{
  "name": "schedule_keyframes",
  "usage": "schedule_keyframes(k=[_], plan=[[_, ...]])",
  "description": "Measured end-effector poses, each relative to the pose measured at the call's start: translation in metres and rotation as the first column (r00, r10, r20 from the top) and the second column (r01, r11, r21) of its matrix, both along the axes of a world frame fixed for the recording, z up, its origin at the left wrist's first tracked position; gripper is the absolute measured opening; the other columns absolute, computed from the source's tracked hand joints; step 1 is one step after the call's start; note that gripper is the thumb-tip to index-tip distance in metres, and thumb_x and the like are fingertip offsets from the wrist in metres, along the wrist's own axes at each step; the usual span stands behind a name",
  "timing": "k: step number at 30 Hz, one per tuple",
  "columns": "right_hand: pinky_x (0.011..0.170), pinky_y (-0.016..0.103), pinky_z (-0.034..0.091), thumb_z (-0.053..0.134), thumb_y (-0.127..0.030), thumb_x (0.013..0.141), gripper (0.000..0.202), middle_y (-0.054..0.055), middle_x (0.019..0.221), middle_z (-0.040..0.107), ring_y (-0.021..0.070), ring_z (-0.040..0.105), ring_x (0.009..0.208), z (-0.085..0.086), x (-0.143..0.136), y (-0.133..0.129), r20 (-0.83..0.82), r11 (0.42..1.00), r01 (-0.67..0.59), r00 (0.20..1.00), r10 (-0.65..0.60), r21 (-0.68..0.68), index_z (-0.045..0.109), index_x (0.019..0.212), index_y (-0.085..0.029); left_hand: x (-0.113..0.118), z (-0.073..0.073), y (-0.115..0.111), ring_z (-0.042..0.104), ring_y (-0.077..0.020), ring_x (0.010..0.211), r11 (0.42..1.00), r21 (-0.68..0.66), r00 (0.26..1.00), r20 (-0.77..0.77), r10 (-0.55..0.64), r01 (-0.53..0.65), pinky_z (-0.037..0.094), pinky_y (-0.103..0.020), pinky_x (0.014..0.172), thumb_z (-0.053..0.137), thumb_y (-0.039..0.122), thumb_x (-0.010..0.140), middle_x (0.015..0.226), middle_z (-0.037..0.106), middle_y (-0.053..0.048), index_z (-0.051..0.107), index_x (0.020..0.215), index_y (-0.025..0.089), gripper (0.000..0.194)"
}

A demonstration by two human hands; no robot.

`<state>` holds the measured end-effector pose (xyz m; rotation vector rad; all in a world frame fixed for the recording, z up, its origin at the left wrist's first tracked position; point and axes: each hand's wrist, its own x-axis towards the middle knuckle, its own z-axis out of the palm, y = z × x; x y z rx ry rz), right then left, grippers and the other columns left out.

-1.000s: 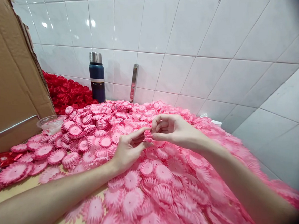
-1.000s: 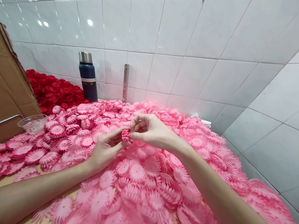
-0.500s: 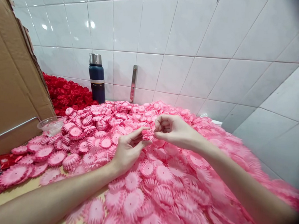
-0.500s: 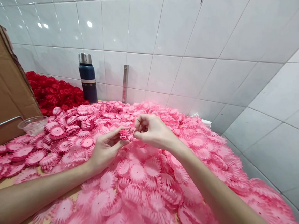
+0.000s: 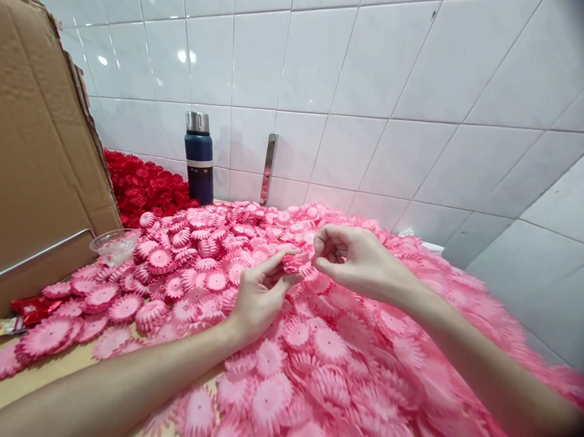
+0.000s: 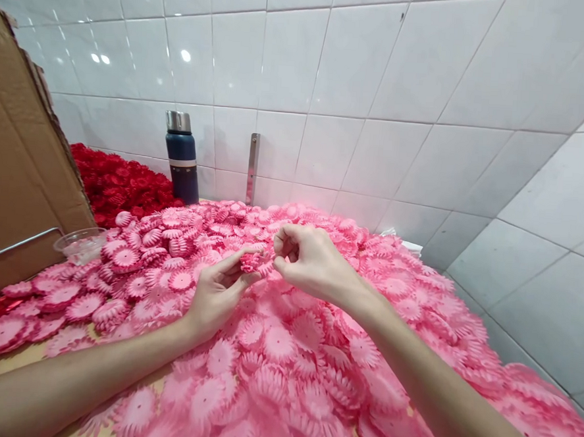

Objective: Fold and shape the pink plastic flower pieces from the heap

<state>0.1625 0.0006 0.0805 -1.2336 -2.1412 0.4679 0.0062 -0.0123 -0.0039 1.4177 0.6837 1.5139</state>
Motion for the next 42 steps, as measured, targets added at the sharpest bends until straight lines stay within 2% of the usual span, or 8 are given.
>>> schedule_keyframes(k=[5, 9, 13, 18, 24, 29, 36, 42], plan=[[0.062, 0.027, 0.048, 0.058, -0.023, 0.077, 0.007, 0.005, 0.081, 0.062, 0.0151, 0.059, 0.071, 0.003, 0.004, -0.001, -0.142, 0.972, -0.145, 0.983, 0.119, -0.187, 0.056, 0.08, -0.017, -0.001, 0.002, 0.0, 0.064, -0.018, 0.098, 1.0, -0.012, 1.0, 0.027, -0.007, 0.007, 0.052, -0.028, 0.087, 0.065, 0.015, 0.076, 0.104, 0.07, -0.002, 0.065, 0.108, 0.02, 0.032], [0.064, 0.028, 0.049, 0.061, -0.03, 0.079, 0.015, 0.006, 0.087, 0.065, 0.0172, 0.062, 0.076, 0.003, 0.004, -0.003, -0.13, 0.952, -0.162, 0.983, 0.132, -0.26, 0.057, 0.087, -0.018, -0.001, 0.004, -0.002, 0.063, -0.019, 0.1, 0.999, -0.014, 0.998, 0.036, -0.051, 0.052, 0.051, -0.029, 0.089, 0.065, 0.014, 0.076, 0.109, 0.069, -0.004, 0.064, 0.111, 0.019, 0.035], [0.058, 0.027, 0.047, 0.062, -0.03, 0.078, 0.019, 0.006, 0.079, 0.067, 0.0169, 0.062, 0.07, -0.003, 0.004, 0.0, -0.143, 0.942, -0.173, 0.98, 0.136, -0.287, 0.056, 0.091, -0.018, -0.001, 0.004, -0.002, 0.064, -0.0182, 0.097, 0.996, -0.007, 0.996, 0.024, -0.083, 0.083, 0.051, -0.028, 0.088, 0.065, 0.016, 0.077, 0.106, 0.07, -0.004, 0.064, 0.111, 0.019, 0.035], [0.051, 0.024, 0.043, 0.067, -0.034, 0.074, 0.027, 0.004, 0.067, 0.066, 0.0149, 0.06, 0.06, -0.005, 0.007, 0.003, -0.189, 0.945, -0.157, 0.976, 0.105, -0.286, 0.055, 0.092, -0.018, -0.001, 0.003, 0.0, 0.065, -0.0181, 0.093, 0.999, -0.044, 1.0, 0.008, -0.028, 0.028, 0.052, -0.028, 0.084, 0.07, 0.018, 0.073, 0.104, 0.071, -0.004, 0.065, 0.109, 0.019, 0.036], [0.047, 0.021, 0.04, 0.066, -0.029, 0.075, 0.023, 0.002, 0.061, 0.063, 0.0127, 0.058, 0.055, -0.003, 0.003, 0.0, -0.237, 0.95, -0.165, 0.966, 0.102, -0.265, 0.052, 0.088, -0.016, 0.0, 0.005, -0.001, 0.066, -0.0204, 0.091, 0.994, -0.095, 0.998, 0.008, -0.06, 0.06, 0.053, -0.032, 0.082, 0.07, 0.023, 0.073, 0.102, 0.071, -0.006, 0.066, 0.108, 0.018, 0.036], [0.045, 0.021, 0.036, 0.062, -0.033, 0.079, 0.02, 0.001, 0.062, 0.061, 0.0114, 0.055, 0.053, -0.006, 0.0, 0.001, -0.23, 0.961, -0.15, 0.968, 0.095, -0.232, 0.052, 0.087, -0.017, -0.001, 0.004, -0.001, 0.063, -0.0224, 0.1, 0.993, -0.067, 0.996, 0.006, -0.092, 0.092, 0.051, -0.035, 0.089, 0.068, 0.025, 0.075, 0.109, 0.069, -0.006, 0.064, 0.113, 0.021, 0.038], [0.061, 0.027, 0.048, 0.067, -0.029, 0.076, 0.032, 0.006, 0.081, 0.068, 0.0178, 0.065, 0.074, -0.002, 0.007, 0.002, -0.265, 0.896, -0.263, 0.949, 0.173, -0.357, 0.052, 0.103, -0.019, -0.001, 0.004, 0.001, 0.064, -0.0227, 0.1, 0.995, -0.08, 0.997, 0.036, -0.063, 0.066, 0.051, -0.037, 0.09, 0.067, 0.026, 0.077, 0.106, 0.069, -0.007, 0.063, 0.111, 0.017, 0.035], [0.063, 0.028, 0.048, 0.067, -0.025, 0.073, 0.031, 0.005, 0.077, 0.066, 0.017, 0.063, 0.072, -0.002, 0.009, 0.003, -0.277, 0.908, -0.214, 0.954, 0.115, -0.359, 0.053, 0.1, -0.017, 0.0, 0.005, 0.001, 0.064, -0.0222, 0.098, 0.99, -0.117, 0.996, 0.053, -0.075, 0.081, 0.052, -0.038, 0.089, 0.068, 0.027, 0.076, 0.1, 0.07, -0.006, 0.062, 0.111, 0.017, 0.038]])
